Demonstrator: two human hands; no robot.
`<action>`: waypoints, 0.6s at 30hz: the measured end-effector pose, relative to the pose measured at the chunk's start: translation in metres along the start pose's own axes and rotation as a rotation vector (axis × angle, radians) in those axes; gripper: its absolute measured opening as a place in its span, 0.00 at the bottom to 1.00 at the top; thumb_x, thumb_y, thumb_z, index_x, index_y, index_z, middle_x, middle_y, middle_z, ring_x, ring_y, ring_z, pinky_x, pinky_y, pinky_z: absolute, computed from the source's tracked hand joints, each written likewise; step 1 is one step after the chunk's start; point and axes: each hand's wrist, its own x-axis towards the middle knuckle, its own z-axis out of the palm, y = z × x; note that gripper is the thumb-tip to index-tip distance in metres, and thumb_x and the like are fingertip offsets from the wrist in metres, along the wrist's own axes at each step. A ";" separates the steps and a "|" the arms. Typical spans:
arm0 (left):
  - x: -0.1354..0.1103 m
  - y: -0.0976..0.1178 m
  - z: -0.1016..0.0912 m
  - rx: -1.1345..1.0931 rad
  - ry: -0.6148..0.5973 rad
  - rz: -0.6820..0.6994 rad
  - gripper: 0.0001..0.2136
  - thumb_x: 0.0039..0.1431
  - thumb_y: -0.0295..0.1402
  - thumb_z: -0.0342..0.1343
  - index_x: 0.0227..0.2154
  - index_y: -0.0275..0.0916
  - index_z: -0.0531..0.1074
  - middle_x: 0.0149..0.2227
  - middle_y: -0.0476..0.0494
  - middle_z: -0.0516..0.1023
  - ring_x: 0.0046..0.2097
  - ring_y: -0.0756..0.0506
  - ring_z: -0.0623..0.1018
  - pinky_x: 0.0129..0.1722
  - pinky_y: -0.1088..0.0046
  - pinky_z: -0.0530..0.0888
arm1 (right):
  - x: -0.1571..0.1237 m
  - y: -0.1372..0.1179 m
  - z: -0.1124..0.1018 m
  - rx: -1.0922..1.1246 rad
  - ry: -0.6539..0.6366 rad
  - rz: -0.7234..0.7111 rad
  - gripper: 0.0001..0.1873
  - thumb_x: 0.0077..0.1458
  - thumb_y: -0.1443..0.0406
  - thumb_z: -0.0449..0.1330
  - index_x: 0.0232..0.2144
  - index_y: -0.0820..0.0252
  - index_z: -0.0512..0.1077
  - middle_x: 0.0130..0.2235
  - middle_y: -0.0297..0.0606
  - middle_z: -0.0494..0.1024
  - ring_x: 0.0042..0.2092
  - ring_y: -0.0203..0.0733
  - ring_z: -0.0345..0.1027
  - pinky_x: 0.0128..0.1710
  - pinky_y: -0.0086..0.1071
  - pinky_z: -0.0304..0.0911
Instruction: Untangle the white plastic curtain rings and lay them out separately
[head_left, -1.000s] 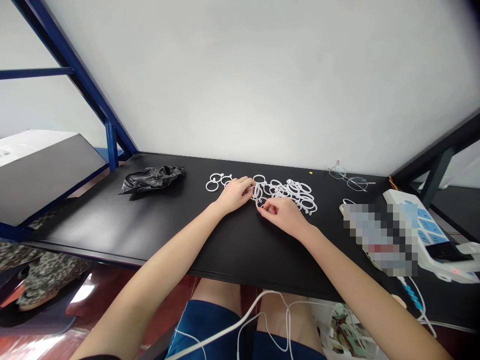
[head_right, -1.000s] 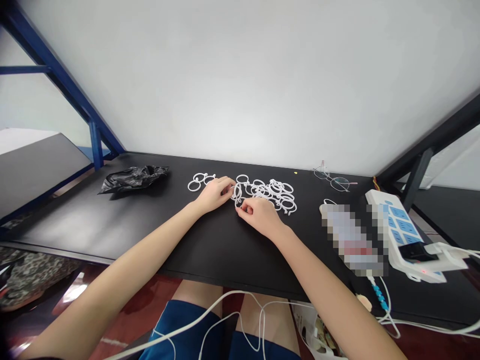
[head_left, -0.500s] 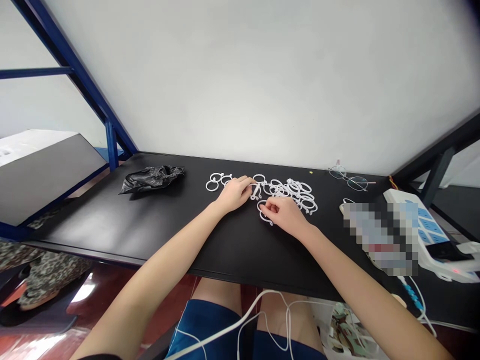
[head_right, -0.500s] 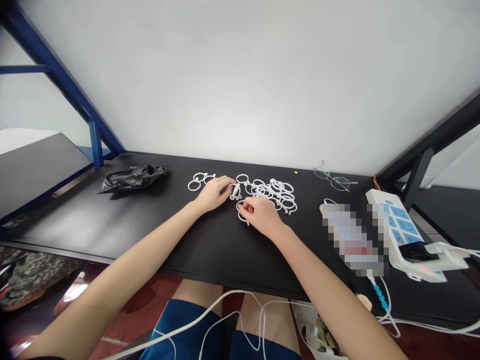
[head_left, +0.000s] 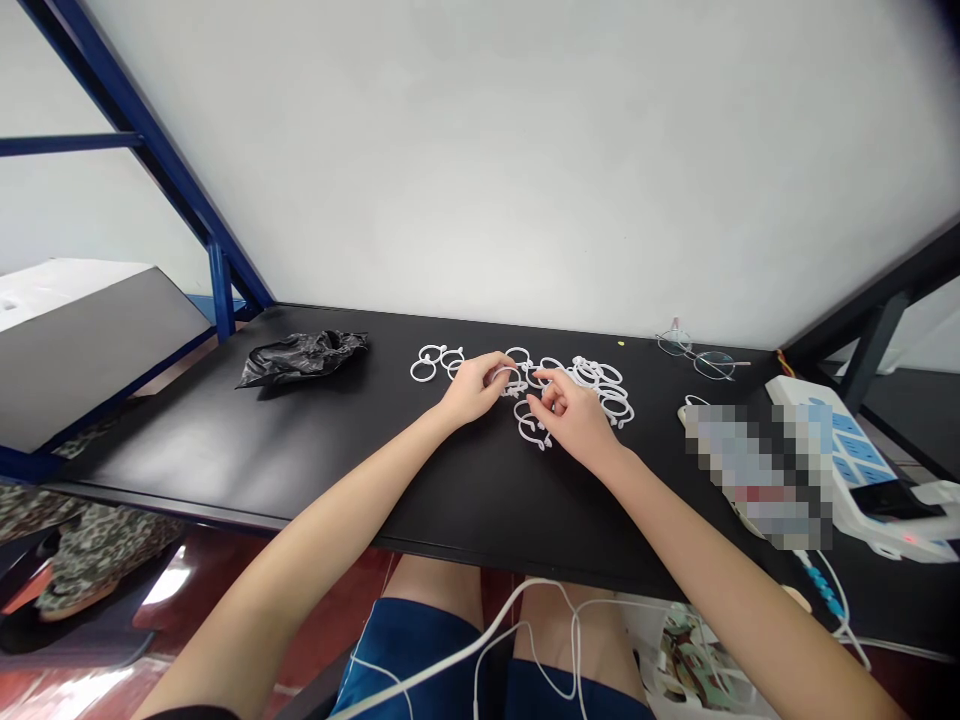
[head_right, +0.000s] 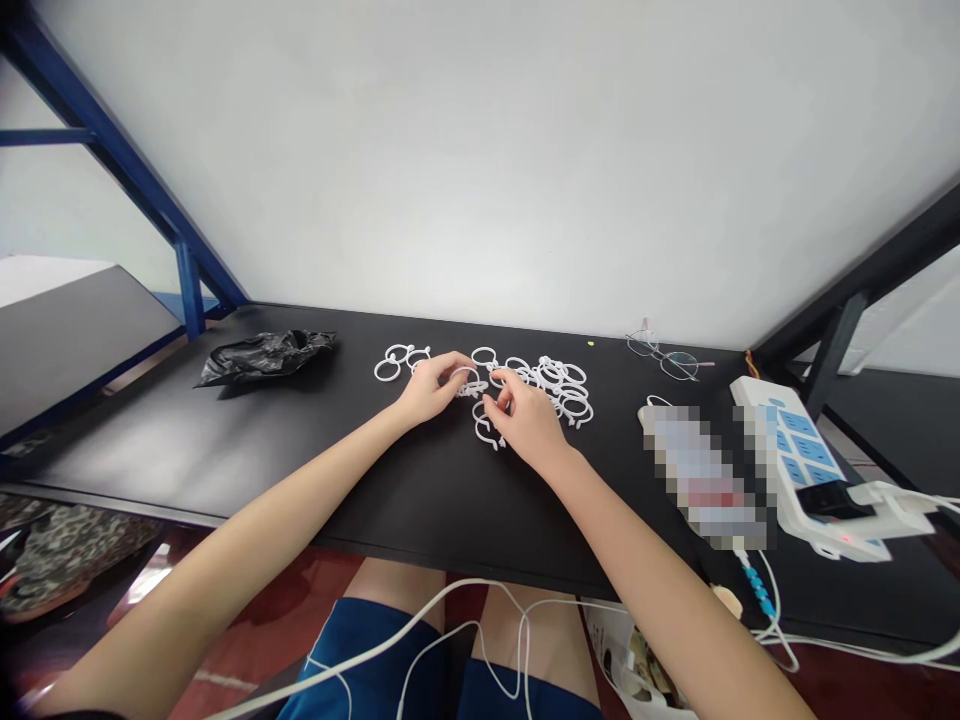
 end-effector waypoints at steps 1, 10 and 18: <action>0.000 0.001 0.001 -0.071 -0.023 -0.047 0.08 0.60 0.28 0.50 0.38 0.36 0.73 0.25 0.51 0.71 0.26 0.53 0.70 0.30 0.77 0.69 | 0.000 0.000 0.000 0.003 0.001 0.003 0.15 0.55 0.62 0.57 0.46 0.58 0.69 0.24 0.29 0.71 0.21 0.33 0.60 0.26 0.30 0.58; 0.005 0.002 0.004 -0.610 -0.106 -0.328 0.09 0.59 0.36 0.56 0.36 0.34 0.71 0.27 0.47 0.75 0.27 0.52 0.76 0.28 0.77 0.76 | 0.000 0.002 0.001 -0.044 -0.009 -0.028 0.08 0.56 0.61 0.57 0.30 0.57 0.73 0.22 0.31 0.71 0.22 0.33 0.58 0.28 0.30 0.58; 0.009 0.003 -0.003 -0.734 -0.099 -0.458 0.08 0.59 0.35 0.57 0.36 0.34 0.71 0.30 0.46 0.77 0.29 0.49 0.80 0.28 0.74 0.78 | 0.000 0.003 0.002 -0.058 -0.032 -0.057 0.08 0.57 0.61 0.57 0.30 0.58 0.73 0.23 0.31 0.71 0.23 0.33 0.60 0.29 0.30 0.58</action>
